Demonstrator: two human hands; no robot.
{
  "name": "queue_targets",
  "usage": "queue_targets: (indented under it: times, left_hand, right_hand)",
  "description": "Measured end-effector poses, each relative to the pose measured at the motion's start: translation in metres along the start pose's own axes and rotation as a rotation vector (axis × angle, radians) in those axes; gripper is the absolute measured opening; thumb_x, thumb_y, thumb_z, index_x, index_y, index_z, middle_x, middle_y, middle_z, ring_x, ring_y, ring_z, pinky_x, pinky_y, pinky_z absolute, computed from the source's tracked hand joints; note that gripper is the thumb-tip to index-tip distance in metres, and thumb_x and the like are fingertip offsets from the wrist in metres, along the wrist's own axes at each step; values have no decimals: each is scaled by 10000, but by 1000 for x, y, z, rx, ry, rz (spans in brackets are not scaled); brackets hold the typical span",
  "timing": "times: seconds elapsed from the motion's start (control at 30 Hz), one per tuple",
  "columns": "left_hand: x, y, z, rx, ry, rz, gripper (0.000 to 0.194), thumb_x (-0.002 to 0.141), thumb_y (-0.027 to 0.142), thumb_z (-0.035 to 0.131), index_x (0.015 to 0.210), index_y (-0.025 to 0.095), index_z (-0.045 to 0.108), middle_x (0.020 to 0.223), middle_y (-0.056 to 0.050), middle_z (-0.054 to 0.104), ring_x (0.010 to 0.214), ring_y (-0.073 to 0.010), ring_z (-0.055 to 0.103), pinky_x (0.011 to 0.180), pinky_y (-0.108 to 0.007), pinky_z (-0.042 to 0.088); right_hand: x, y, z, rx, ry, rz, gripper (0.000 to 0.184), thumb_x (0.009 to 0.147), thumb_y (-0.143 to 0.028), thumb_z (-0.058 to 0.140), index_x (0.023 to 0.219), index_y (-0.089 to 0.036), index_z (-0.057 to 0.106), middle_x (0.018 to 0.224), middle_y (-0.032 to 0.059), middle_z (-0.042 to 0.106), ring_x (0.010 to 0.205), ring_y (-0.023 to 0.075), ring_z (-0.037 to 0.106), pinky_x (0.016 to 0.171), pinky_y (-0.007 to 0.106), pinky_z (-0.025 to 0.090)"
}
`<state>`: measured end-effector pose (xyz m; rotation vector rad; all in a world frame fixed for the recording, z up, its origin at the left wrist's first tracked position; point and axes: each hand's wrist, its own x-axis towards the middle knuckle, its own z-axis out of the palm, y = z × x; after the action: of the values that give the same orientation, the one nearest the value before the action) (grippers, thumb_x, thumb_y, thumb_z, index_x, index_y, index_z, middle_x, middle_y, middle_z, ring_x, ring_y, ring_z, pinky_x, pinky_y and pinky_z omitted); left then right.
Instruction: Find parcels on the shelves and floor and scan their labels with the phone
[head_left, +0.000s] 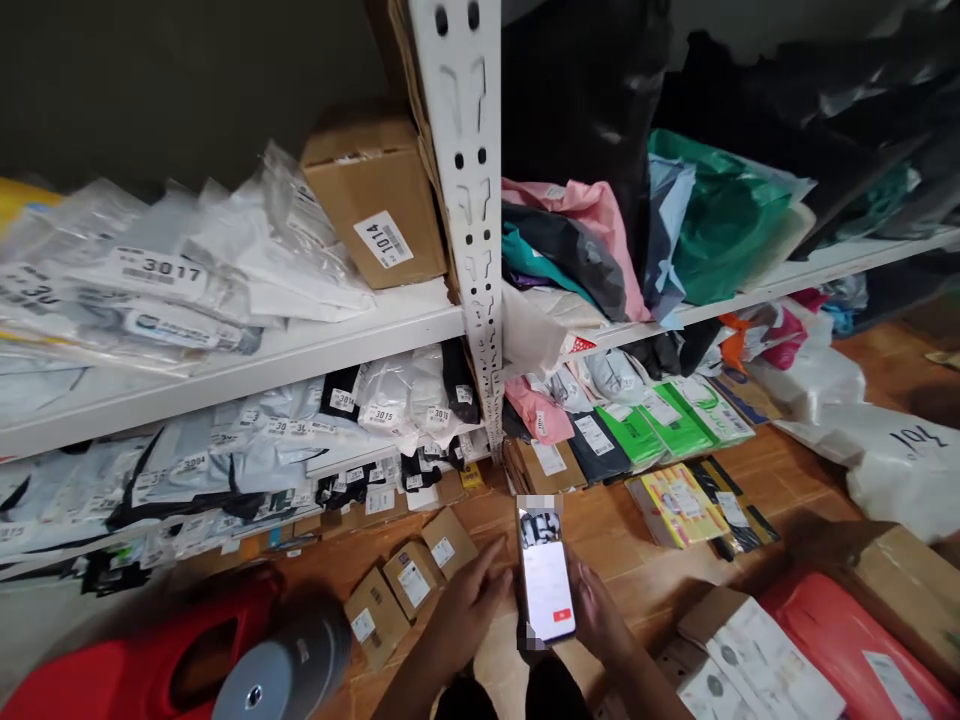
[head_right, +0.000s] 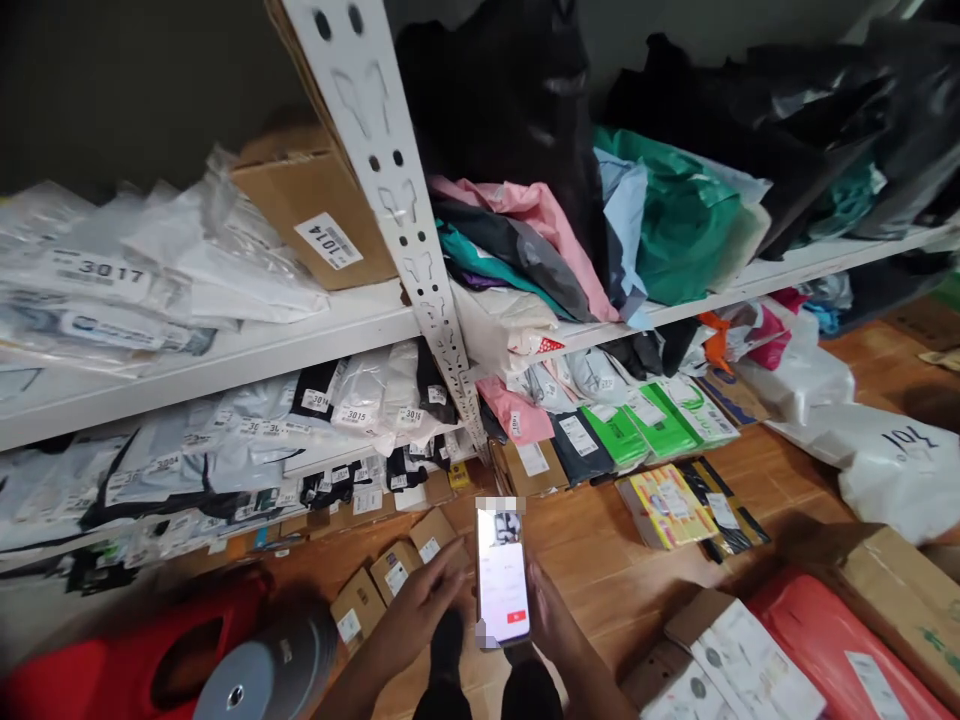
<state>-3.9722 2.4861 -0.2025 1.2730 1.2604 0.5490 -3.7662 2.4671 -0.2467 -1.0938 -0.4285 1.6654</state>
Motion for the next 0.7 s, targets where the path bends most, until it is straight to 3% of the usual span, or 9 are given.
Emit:
queue_targets:
  times: [0.1, 0.2, 0.37, 0.53, 0.63, 0.7]
  left_hand:
    - [37, -53, -11, 175, 60, -107, 540, 892, 477, 461, 1360, 211, 503, 817, -25, 601, 772, -184, 549, 764, -304, 428]
    - [78, -118, -24, 428, 30, -181, 481, 905, 402, 418, 1320, 182, 524, 826, -19, 618, 776, -152, 581, 752, -257, 438]
    - [175, -216, -51, 753, -10, -224, 406, 845, 300, 499, 1215, 160, 592, 947, -71, 663, 889, -183, 625, 798, -270, 460]
    - [313, -294, -70, 1032, 129, -28, 456, 846, 222, 483, 1275, 78, 534, 1265, -201, 547, 1218, -284, 482, 1044, -406, 339]
    - [386, -325, -76, 1132, 142, 187, 468, 919, 244, 381, 1366, 131, 463, 1469, -134, 400, 1393, -248, 273, 1157, -435, 149]
    - [425, -340, -83, 1184, 94, 315, 433, 924, 293, 411, 1337, 201, 506, 1491, -59, 399, 1416, -228, 228, 1175, -460, 50]
  right_hand:
    - [33, 9, -26, 57, -127, 103, 498, 736, -554, 685, 1133, -254, 673, 1163, 132, 685, 1084, 336, 630, 976, 512, 449]
    - [64, 32, -42, 113, -102, 136, 553, 761, -534, 679, 1246, -279, 600, 1233, 110, 657, 1128, 316, 613, 1007, 503, 426]
    - [117, 113, -71, 104, 8, 132, 600, 717, -571, 706, 1239, -291, 610, 1313, 101, 611, 1229, 333, 538, 1045, 518, 388]
    - [192, 221, -113, 147, -22, 124, 524, 725, -589, 689, 1171, -315, 657, 1277, 68, 640, 1259, 313, 514, 1077, 494, 358]
    - [240, 271, -130, 154, -107, 134, 571, 731, -608, 668, 1198, -281, 651, 1242, 103, 655, 1212, 332, 551, 1062, 502, 378]
    - [269, 298, -142, 175, -155, 151, 595, 729, -600, 673, 1222, -270, 637, 1265, 104, 640, 1224, 331, 541, 1076, 493, 364]
